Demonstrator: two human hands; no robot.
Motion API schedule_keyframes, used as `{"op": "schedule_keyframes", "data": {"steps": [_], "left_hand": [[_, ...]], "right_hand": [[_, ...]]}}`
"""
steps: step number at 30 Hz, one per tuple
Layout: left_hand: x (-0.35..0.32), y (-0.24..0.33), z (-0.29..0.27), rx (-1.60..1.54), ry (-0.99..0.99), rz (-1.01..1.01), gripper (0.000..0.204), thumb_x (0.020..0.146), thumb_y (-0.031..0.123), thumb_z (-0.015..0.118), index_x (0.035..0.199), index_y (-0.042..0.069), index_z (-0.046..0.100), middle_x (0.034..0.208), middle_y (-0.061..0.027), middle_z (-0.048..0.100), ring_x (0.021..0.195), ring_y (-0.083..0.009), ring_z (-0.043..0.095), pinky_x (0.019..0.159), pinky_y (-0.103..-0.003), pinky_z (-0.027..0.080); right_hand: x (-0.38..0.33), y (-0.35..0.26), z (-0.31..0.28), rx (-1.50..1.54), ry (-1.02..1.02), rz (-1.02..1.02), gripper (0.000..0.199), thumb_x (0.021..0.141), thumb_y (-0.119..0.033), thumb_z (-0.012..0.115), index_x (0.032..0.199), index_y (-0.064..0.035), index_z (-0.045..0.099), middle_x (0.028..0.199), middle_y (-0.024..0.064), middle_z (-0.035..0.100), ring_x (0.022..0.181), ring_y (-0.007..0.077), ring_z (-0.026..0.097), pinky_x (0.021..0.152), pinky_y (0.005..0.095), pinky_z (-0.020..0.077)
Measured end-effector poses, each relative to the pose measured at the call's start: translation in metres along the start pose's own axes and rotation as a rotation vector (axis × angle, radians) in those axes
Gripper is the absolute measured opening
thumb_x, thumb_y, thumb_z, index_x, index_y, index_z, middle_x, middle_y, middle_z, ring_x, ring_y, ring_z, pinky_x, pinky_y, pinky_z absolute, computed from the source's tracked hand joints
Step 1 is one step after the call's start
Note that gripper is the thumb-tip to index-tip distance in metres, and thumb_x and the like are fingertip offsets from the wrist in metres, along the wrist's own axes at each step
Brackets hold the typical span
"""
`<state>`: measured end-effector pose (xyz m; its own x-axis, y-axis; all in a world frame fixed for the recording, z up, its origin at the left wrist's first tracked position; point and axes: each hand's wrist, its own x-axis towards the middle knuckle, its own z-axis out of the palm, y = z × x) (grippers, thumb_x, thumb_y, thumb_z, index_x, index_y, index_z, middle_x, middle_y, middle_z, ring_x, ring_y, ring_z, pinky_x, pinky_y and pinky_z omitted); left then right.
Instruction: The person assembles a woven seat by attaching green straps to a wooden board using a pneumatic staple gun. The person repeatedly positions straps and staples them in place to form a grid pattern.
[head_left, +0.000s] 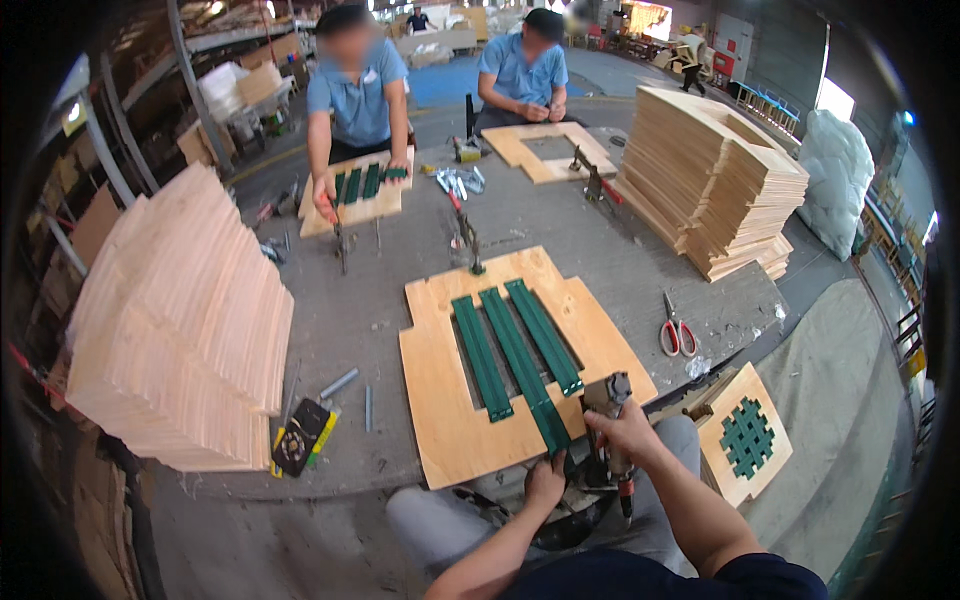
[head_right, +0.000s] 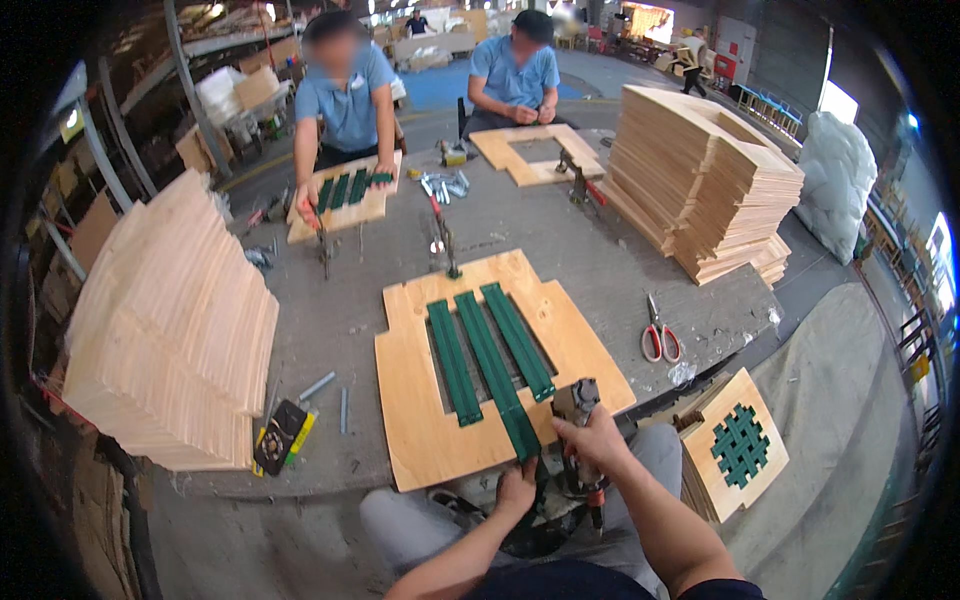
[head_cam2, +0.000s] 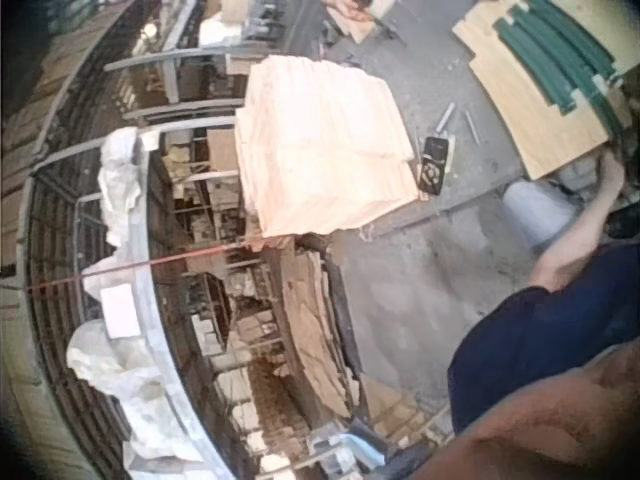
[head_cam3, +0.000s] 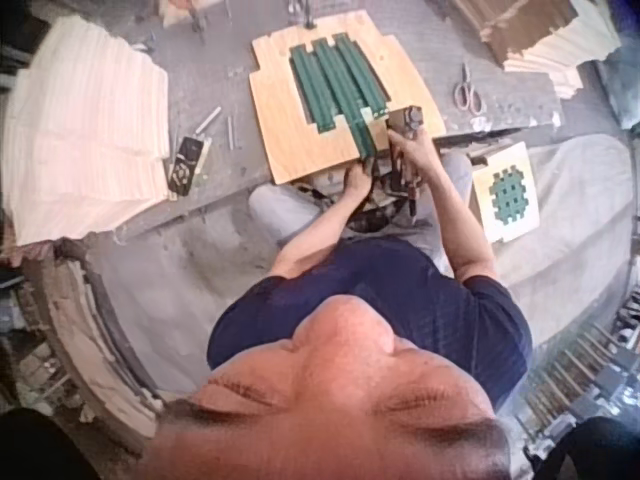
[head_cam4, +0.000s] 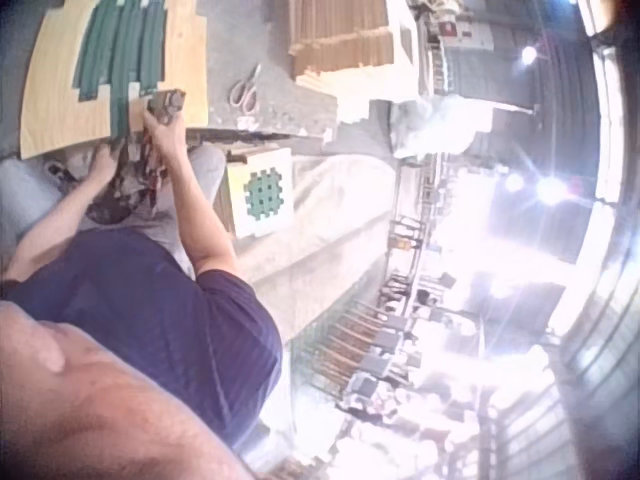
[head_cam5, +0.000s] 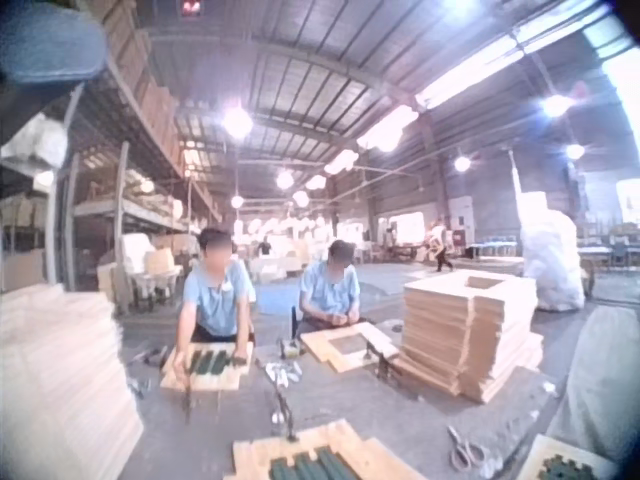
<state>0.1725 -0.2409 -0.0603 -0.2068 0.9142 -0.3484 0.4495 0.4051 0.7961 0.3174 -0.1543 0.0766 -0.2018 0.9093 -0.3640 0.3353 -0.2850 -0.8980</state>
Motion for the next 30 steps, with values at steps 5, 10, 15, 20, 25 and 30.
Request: {"op": "schedule_keyframes", "data": {"steps": [5, 10, 15, 20, 25, 30], "left_hand": [[-0.038, 0.02, -0.036, 0.339, -0.049, 0.171, 0.055, 0.101, 0.049, 0.056, 0.092, -0.002, 0.074, 0.092, -0.0298, 0.069, 0.091, -0.048, 0.067, 0.082, -0.053, 0.051], [-0.009, 0.073, -0.115, -0.084, -0.03, 0.196, 0.043, 0.098, 0.042, 0.065, 0.087, 0.001, 0.073, 0.069, -0.0102, 0.066, 0.071, -0.0257, 0.068, 0.065, -0.044, 0.052], [0.089, 0.085, -0.173, -1.045, -0.313, -0.08, 0.035, 0.102, 0.032, 0.059, 0.103, -0.002, 0.067, 0.094, -0.0117, 0.075, 0.066, -0.0158, 0.064, 0.059, -0.03, 0.052], [0.131, 0.094, -0.166, -0.995, -0.379, -0.194, 0.033, 0.106, 0.029, 0.053, 0.107, -0.001, 0.066, 0.1, -0.0105, 0.077, 0.056, -0.0099, 0.056, 0.048, -0.027, 0.045], [0.144, 0.083, -0.155, -0.944, -0.409, -0.175, 0.033, 0.108, 0.03, 0.051, 0.114, 0.0, 0.063, 0.11, -0.0111, 0.076, 0.047, -0.0057, 0.05, 0.042, -0.023, 0.04], [0.152, 0.078, -0.152, -0.96, -0.391, -0.189, 0.036, 0.108, 0.031, 0.053, 0.118, -0.002, 0.061, 0.114, -0.0125, 0.074, 0.069, -0.0086, 0.068, 0.048, -0.02, 0.052]], "right_hand": [[0.0, -0.003, 0.006, -0.054, -0.014, 0.062, 0.054, 0.089, -0.017, 0.076, 0.132, -0.0015, 0.047, 0.097, 0.0108, 0.067, 0.062, 0.0168, 0.066, 0.056, 0.0343, 0.0549], [0.004, 0.008, 0.001, 0.011, -0.003, 0.015, 0.053, 0.089, -0.014, 0.076, 0.132, -0.0028, 0.047, 0.101, 0.0114, 0.066, 0.064, 0.0182, 0.066, 0.056, 0.0343, 0.0543], [0.0, 0.002, 0.005, 0.014, -0.08, 0.036, 0.039, 0.093, -0.016, 0.072, 0.125, -0.0022, 0.054, 0.091, 0.0088, 0.066, 0.062, 0.015, 0.065, 0.051, 0.0309, 0.0498], [0.001, -0.009, 0.001, 0.018, -0.103, 0.047, 0.028, 0.095, -0.018, 0.071, 0.113, 0.0, 0.06, 0.078, 0.0055, 0.065, 0.058, 0.0137, 0.063, 0.049, 0.0296, 0.0465], [0.006, -0.033, 0.015, -0.026, -0.195, 0.067, 0.028, 0.096, -0.022, 0.071, 0.111, 0.0, 0.061, 0.075, 0.0042, 0.064, 0.058, 0.0125, 0.062, 0.048, 0.0283, 0.0447], [0.017, -0.046, 0.031, -0.012, -0.221, 0.072, 0.029, 0.097, -0.023, 0.071, 0.111, 0.0001, 0.061, 0.074, 0.0039, 0.064, 0.058, 0.0125, 0.062, 0.049, 0.0281, 0.0459]]}}
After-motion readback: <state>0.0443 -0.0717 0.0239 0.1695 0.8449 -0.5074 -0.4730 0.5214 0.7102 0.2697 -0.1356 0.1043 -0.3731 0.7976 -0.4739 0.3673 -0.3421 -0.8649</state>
